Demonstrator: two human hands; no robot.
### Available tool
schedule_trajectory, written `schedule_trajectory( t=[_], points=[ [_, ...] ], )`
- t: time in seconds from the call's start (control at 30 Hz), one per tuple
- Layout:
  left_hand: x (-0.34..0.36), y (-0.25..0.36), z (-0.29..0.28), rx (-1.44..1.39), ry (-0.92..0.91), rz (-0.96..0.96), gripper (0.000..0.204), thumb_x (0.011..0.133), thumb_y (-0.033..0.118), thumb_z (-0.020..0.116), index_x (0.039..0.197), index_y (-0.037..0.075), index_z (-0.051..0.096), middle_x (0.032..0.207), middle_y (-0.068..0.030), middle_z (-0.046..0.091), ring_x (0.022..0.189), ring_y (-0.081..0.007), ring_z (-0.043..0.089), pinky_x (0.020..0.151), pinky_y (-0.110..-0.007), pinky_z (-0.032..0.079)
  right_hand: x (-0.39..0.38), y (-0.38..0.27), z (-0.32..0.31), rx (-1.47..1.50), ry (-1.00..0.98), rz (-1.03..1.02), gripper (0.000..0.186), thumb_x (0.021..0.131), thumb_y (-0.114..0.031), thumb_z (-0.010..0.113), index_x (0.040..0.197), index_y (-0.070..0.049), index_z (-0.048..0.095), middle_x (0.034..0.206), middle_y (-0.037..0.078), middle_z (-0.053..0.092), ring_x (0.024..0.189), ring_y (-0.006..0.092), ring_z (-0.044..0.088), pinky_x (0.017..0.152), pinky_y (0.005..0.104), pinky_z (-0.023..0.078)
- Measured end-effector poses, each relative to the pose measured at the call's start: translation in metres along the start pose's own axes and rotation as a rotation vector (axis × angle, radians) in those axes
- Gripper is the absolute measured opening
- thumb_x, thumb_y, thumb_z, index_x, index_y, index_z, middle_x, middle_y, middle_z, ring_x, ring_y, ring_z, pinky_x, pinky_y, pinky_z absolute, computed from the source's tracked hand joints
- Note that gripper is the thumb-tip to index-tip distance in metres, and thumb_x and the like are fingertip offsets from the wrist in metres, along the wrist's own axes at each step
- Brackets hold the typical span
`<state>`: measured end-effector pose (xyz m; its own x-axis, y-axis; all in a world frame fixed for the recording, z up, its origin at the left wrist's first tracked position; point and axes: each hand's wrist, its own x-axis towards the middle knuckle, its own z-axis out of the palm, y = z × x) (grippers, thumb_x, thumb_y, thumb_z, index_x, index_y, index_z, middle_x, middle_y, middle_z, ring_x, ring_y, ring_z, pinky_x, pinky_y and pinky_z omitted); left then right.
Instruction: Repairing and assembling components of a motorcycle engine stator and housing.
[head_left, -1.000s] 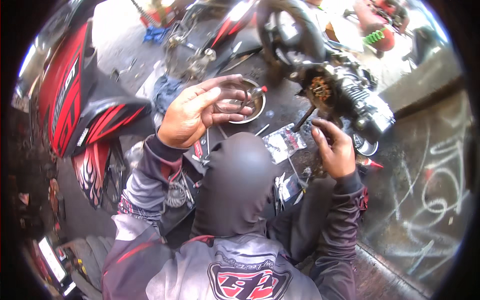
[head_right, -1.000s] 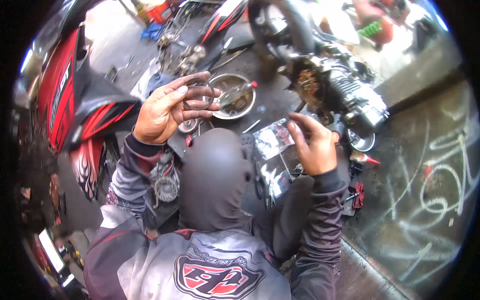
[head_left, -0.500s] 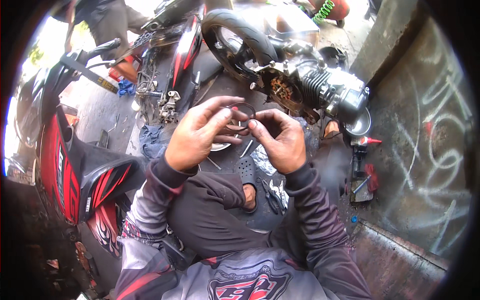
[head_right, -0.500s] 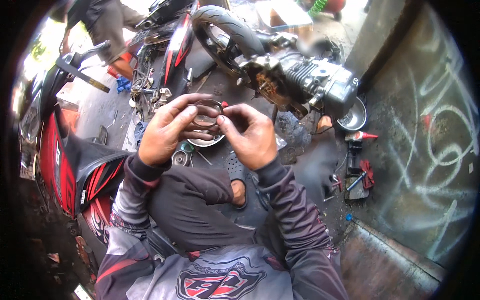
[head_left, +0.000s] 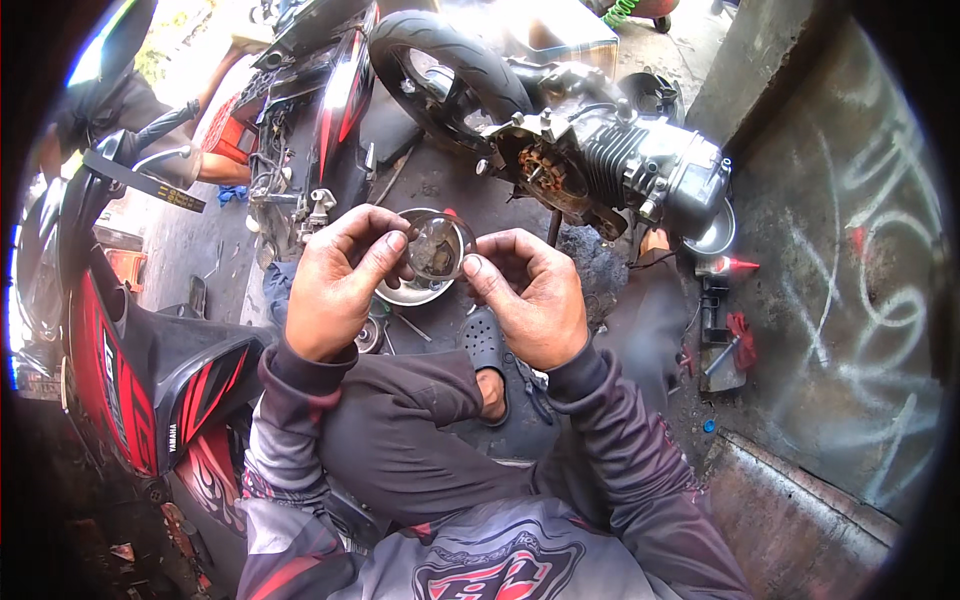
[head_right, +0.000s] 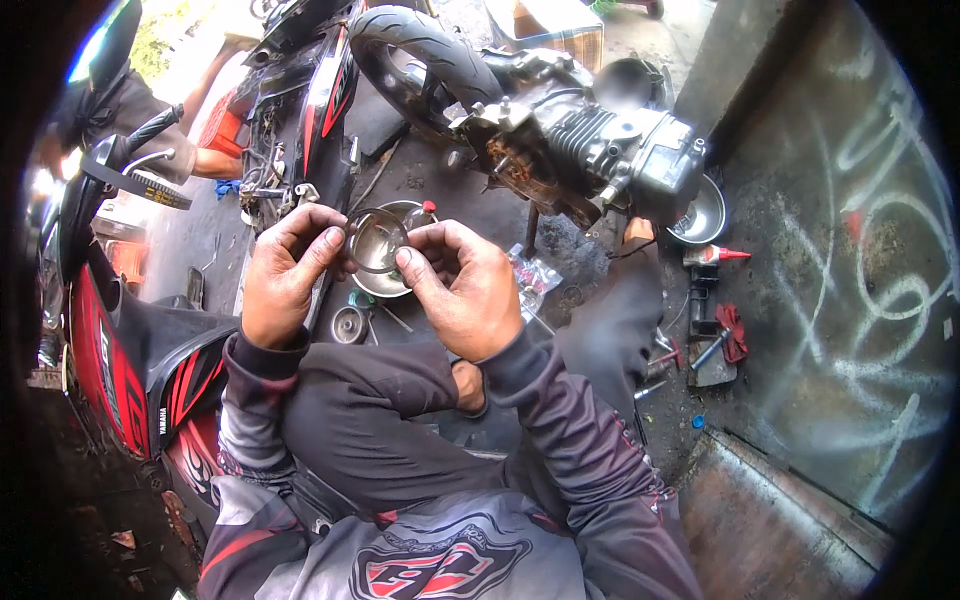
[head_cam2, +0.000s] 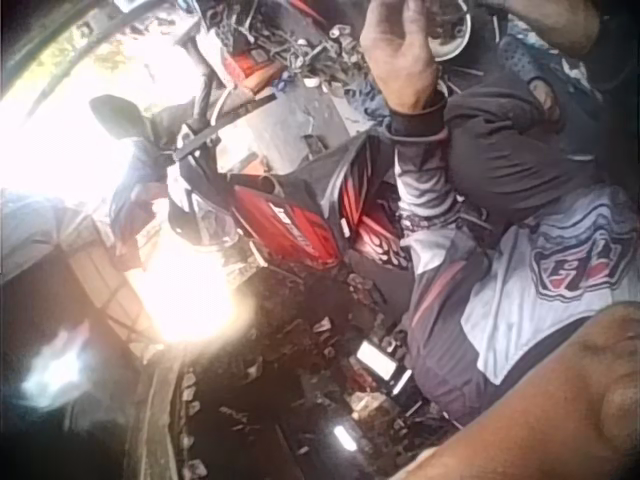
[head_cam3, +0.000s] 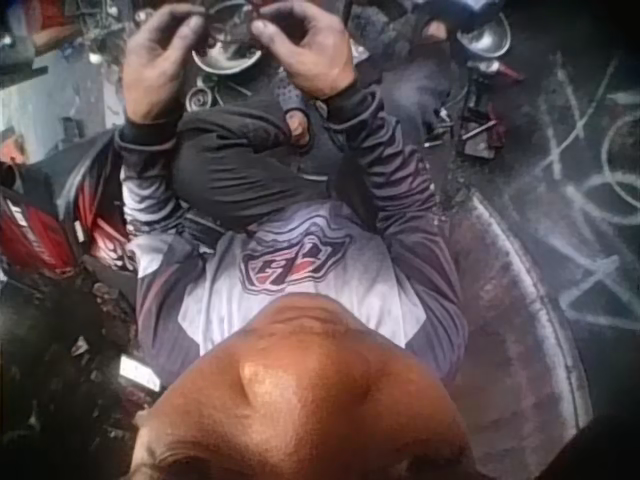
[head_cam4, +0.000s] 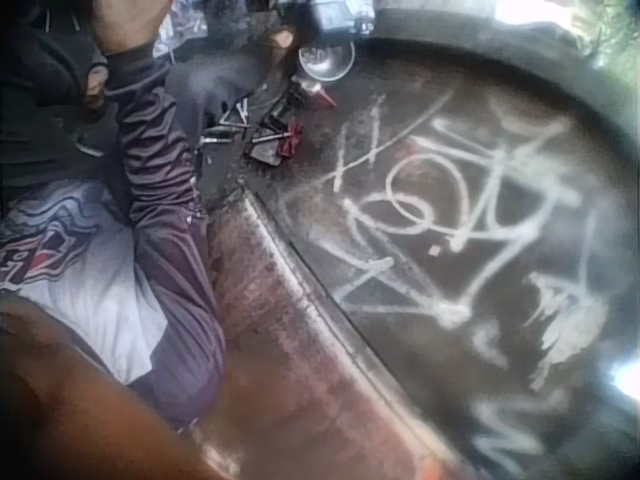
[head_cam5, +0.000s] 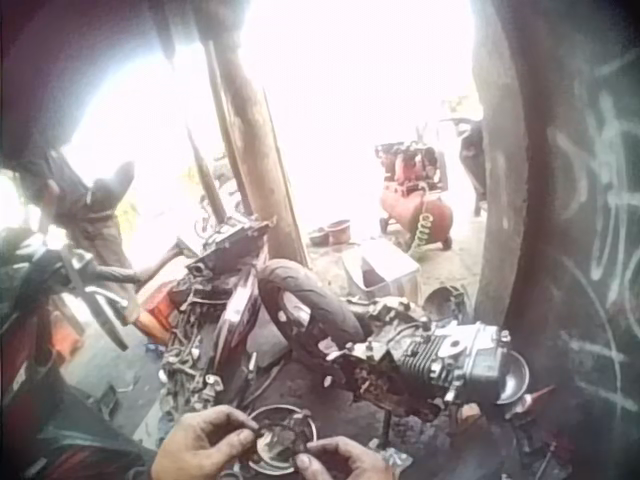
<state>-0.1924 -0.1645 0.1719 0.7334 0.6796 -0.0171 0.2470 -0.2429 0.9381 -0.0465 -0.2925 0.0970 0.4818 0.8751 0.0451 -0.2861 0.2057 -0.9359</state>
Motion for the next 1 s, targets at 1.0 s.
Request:
schedule_trajectory(
  t=[1.0],
  points=[
    [0.0042,-0.0033,0.0062,0.045,0.035,0.049,0.019,0.096,0.016,0.061,0.102,-0.002,0.063,0.077,-0.0008,0.062,0.069,-0.0054,0.056,0.062,-0.021,0.044,-0.0024,-0.0004,-0.0051,0.164,-0.054,0.117,0.024,0.094,-0.015,0.066,0.108,0.004,0.060,0.087,0.006,0.068,0.074,0.0099,0.062,0.069,0.0248,0.052]
  ],
)
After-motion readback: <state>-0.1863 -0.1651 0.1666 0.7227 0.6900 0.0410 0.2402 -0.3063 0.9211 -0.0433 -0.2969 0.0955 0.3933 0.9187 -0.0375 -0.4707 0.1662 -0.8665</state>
